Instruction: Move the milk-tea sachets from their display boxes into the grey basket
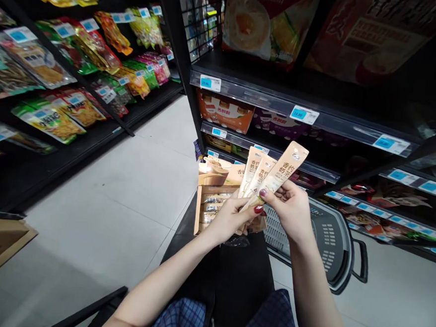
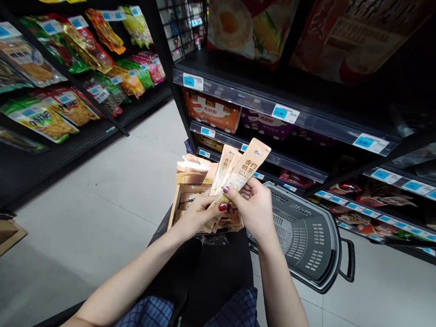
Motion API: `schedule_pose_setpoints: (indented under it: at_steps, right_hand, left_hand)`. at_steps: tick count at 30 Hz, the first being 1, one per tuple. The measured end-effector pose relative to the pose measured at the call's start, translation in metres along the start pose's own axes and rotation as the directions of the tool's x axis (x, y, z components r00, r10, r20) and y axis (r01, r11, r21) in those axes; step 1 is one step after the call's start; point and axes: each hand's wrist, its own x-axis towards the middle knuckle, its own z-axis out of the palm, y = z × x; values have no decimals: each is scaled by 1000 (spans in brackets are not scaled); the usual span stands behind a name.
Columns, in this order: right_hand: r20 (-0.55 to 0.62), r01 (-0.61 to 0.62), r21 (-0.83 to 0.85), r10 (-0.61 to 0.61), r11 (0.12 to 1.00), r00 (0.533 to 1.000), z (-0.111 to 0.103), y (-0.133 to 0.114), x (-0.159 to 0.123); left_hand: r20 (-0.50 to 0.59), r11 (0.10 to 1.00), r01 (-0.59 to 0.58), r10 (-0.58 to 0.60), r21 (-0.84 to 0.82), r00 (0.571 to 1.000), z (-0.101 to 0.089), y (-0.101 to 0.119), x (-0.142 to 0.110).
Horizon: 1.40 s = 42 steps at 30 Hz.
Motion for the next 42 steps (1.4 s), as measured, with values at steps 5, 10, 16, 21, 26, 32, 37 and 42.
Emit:
schedule_pose_setpoints:
  at_steps: [5,10,16,21,26,32,37,42]
  right_hand:
    - [177,129,369,-206,920,962,-11,3,3]
    - [153,148,724,-367,674,918,-15,9,-1]
    - [352,-229,893,-285,387,892,-14,20,-4]
    - [202,-150,770,-14,620,979,-7,5,-3]
    - [-53,-30,370,53,928,997,15,5,-11]
    - [-281,46,-129,-81,991,956,42,26,-25]
    - [-305,23,55,-5,998,952,44,28,-21]
    - [-199,-14,224,60,974,978,42,30,-24]
  left_hand:
    - [179,928,107,-44,-356,983,-6,4,-3]
    - [76,944,11,15,-331,997,-12,8,-2]
    - [34,954,-46,59,-296,998,-9,9,-2]
    - [-45,938,-48,34,-342,998,-4,8,-2]
    - [-173,965,-110,69,-236,982,6,-1,2]
    - [-237,966,-258,252,6,938,15,-4,-4]
    - [-61,950,-293,301,108,952,10,-4,-4]
    - [-74,886,-342,382,312,921,9,-10,-5]
